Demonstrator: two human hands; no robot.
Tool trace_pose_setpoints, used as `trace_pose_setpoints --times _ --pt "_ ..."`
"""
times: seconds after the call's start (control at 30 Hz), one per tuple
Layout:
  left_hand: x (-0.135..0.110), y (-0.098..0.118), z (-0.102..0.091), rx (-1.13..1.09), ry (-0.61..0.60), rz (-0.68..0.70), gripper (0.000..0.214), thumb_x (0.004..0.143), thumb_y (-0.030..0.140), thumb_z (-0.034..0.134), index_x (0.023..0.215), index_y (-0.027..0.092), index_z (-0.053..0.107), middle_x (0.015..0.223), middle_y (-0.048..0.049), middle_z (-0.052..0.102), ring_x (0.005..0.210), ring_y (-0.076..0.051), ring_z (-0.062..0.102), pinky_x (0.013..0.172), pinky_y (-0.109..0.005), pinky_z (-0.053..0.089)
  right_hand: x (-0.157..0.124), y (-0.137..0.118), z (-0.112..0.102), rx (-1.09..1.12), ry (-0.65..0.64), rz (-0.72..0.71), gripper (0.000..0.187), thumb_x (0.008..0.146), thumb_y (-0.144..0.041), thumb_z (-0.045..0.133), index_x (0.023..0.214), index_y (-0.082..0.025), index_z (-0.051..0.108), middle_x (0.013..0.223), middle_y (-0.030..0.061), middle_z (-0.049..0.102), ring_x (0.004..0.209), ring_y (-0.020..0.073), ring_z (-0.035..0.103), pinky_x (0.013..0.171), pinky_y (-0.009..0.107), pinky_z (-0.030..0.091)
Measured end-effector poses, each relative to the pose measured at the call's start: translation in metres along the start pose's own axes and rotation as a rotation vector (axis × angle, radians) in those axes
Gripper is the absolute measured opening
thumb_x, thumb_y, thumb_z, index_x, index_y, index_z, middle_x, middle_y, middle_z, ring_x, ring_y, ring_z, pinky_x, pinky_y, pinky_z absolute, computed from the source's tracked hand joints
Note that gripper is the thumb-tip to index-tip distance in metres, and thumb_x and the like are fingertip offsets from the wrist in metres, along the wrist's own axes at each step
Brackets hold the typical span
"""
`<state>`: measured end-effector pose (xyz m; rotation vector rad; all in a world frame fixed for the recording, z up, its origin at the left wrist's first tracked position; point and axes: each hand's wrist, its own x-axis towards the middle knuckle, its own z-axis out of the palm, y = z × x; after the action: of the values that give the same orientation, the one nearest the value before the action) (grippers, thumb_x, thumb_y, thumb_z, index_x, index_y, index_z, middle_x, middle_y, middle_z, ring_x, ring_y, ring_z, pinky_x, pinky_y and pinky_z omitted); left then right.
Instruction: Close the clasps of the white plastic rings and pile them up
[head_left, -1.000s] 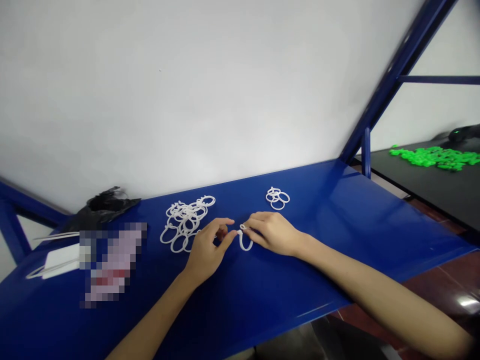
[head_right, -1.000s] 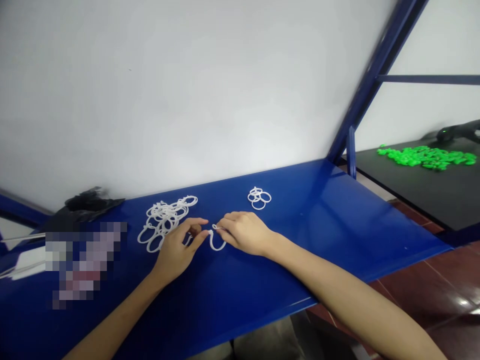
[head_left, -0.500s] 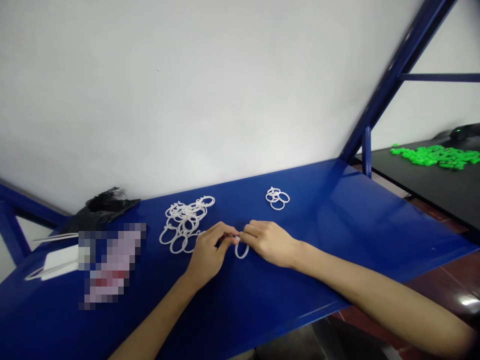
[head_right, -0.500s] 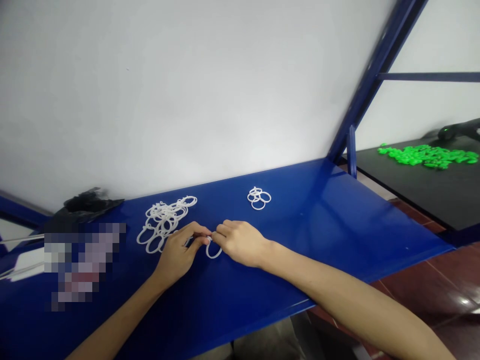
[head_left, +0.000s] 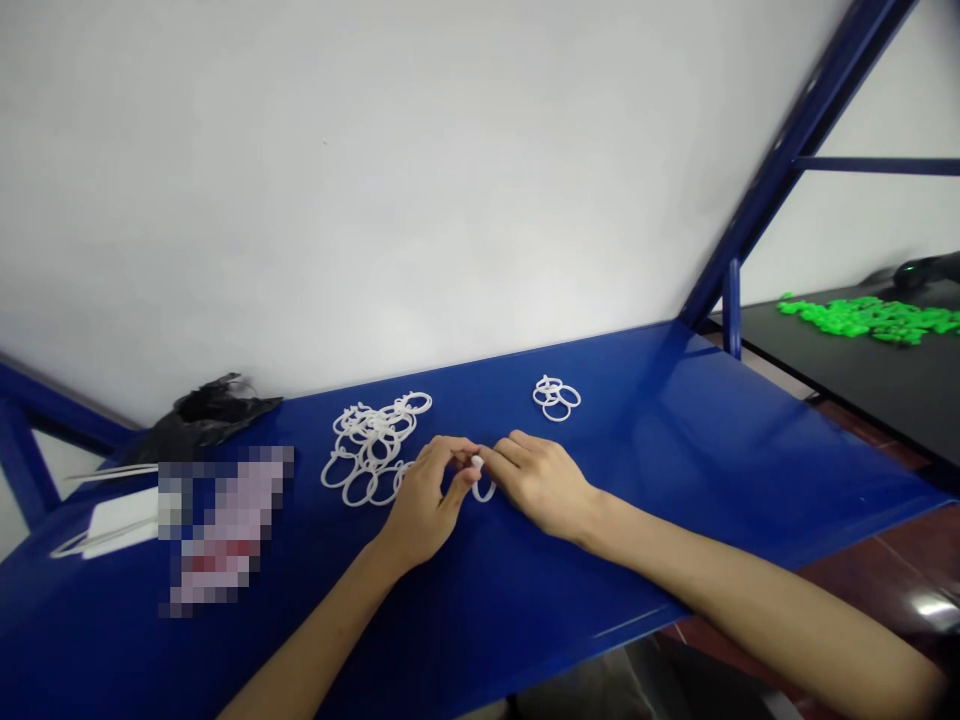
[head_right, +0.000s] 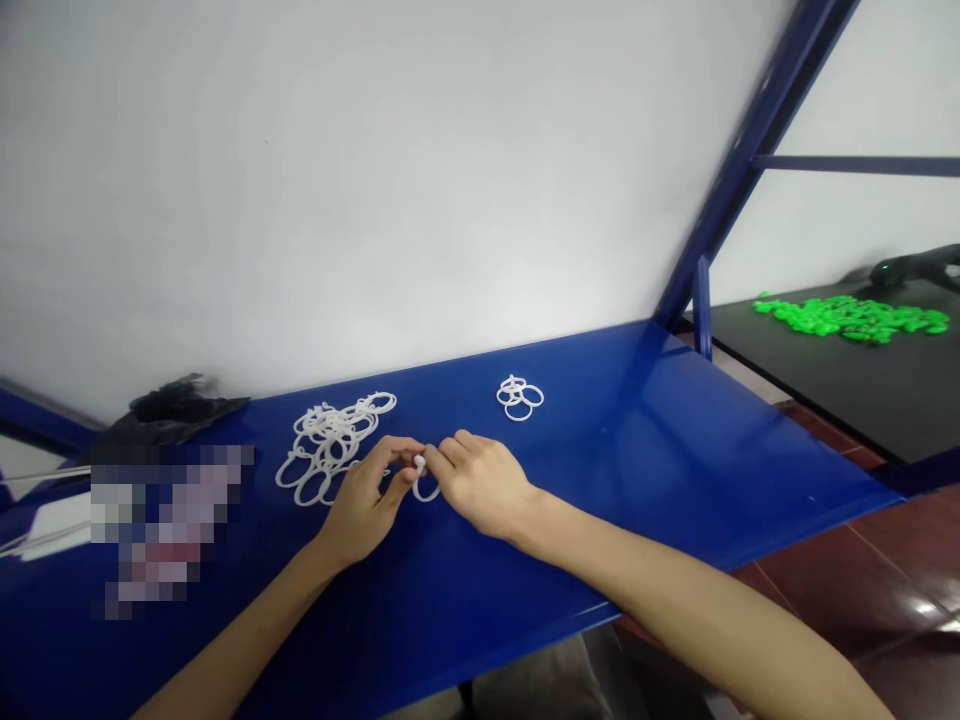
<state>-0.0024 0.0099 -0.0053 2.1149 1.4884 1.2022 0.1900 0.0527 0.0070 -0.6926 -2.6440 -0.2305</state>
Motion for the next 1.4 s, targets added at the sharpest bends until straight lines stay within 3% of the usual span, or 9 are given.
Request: trace_pose_setpoints --times 0.13,0.27,0.43,0.53,0.8,1.07,1.17,1.27,1.4 --pt "-0.001 0.001 -0.001 0.014 0.022 -0.030 0.021 0.094 0.033 0.054 0.112 0.023 0.054 0.086 0.0000 0.071 0.088 -0.018 0.069 0.088 -0.037 0.052 -0.004 0.001 0.005 0.038 -0.001 0.094 0.041 0.101 -0.019 0.045 0.141 -0.012 0.042 0.084 0.0071 0.068 0.071 0.0171 0.059 0.059 0.027 0.042" --pt "-0.002 0.005 -0.004 0.019 0.028 -0.021 0.026 0.090 0.030 0.059 0.114 0.023 0.051 0.090 0.0007 0.072 0.094 -0.018 0.069 0.092 -0.039 0.051 -0.006 0.000 0.005 0.079 -0.046 0.125 0.051 0.100 -0.018 0.047 0.149 -0.019 0.033 0.084 0.0049 0.068 0.068 0.0155 0.062 0.056 0.024 0.040" --pt "-0.002 0.005 -0.006 0.056 0.034 -0.059 0.011 0.088 0.028 0.060 0.095 0.023 0.055 0.086 0.0005 0.070 0.086 -0.017 0.069 0.082 -0.035 0.054 -0.002 -0.001 -0.003 0.194 -0.075 0.125 0.042 0.101 -0.022 0.046 0.143 -0.020 0.042 0.085 0.0049 0.070 0.069 0.0162 0.065 0.056 0.024 0.042" --pt "-0.001 0.000 -0.007 0.105 0.056 -0.074 0.009 0.091 0.027 0.055 0.083 0.022 0.053 0.084 -0.0003 0.068 0.083 -0.017 0.067 0.078 -0.033 0.053 -0.001 0.003 -0.006 0.355 -0.044 0.113 0.031 0.104 -0.028 0.041 0.130 -0.018 0.054 0.090 0.0060 0.071 0.076 0.0168 0.068 0.066 0.026 0.049" --pt "0.002 -0.007 -0.012 0.073 0.024 -0.092 0.007 0.094 0.022 0.047 0.088 0.023 0.051 0.076 0.0028 0.069 0.074 -0.015 0.068 0.072 -0.030 0.052 0.001 0.027 -0.005 0.582 0.015 -0.032 0.029 0.102 -0.029 0.046 0.126 -0.022 0.059 0.126 0.0094 0.059 0.107 0.0180 0.063 0.092 0.032 0.054" --pt "0.002 -0.003 -0.010 0.172 0.022 0.027 0.009 0.095 0.026 0.050 0.097 0.022 0.057 0.088 -0.0010 0.070 0.083 -0.017 0.069 0.076 -0.032 0.055 0.003 0.020 -0.006 0.590 0.052 -0.130 0.024 0.103 -0.024 0.042 0.109 -0.018 0.064 0.106 0.0084 0.067 0.096 0.0171 0.064 0.085 0.032 0.054" --pt "0.004 -0.008 -0.017 0.314 0.064 0.064 0.019 0.097 0.030 0.047 0.110 0.022 0.059 0.102 -0.0045 0.072 0.098 -0.021 0.067 0.091 -0.039 0.052 0.004 0.043 -0.003 0.520 0.212 0.013 0.019 0.101 -0.025 0.048 0.107 -0.019 0.065 0.104 0.0084 0.068 0.096 0.0189 0.063 0.086 0.035 0.053" --pt "0.006 -0.016 -0.028 0.508 -0.026 0.044 0.023 0.097 0.025 0.043 0.111 0.022 0.061 0.103 -0.0047 0.073 0.103 -0.025 0.063 0.096 -0.046 0.047 0.001 0.085 0.005 0.402 0.411 0.346 0.013 0.095 -0.026 0.058 0.099 -0.020 0.068 0.094 0.0059 0.070 0.088 0.0202 0.064 0.082 0.035 0.053" --pt "0.005 -0.027 -0.040 0.680 -0.162 0.023 0.030 0.088 0.013 0.045 0.108 0.022 0.065 0.107 -0.0056 0.071 0.107 -0.028 0.058 0.095 -0.047 0.043 -0.009 0.134 0.020 0.405 0.425 0.725 0.013 0.089 -0.026 0.060 0.095 -0.019 0.070 0.092 0.0043 0.073 0.083 0.0189 0.066 0.082 0.034 0.052"
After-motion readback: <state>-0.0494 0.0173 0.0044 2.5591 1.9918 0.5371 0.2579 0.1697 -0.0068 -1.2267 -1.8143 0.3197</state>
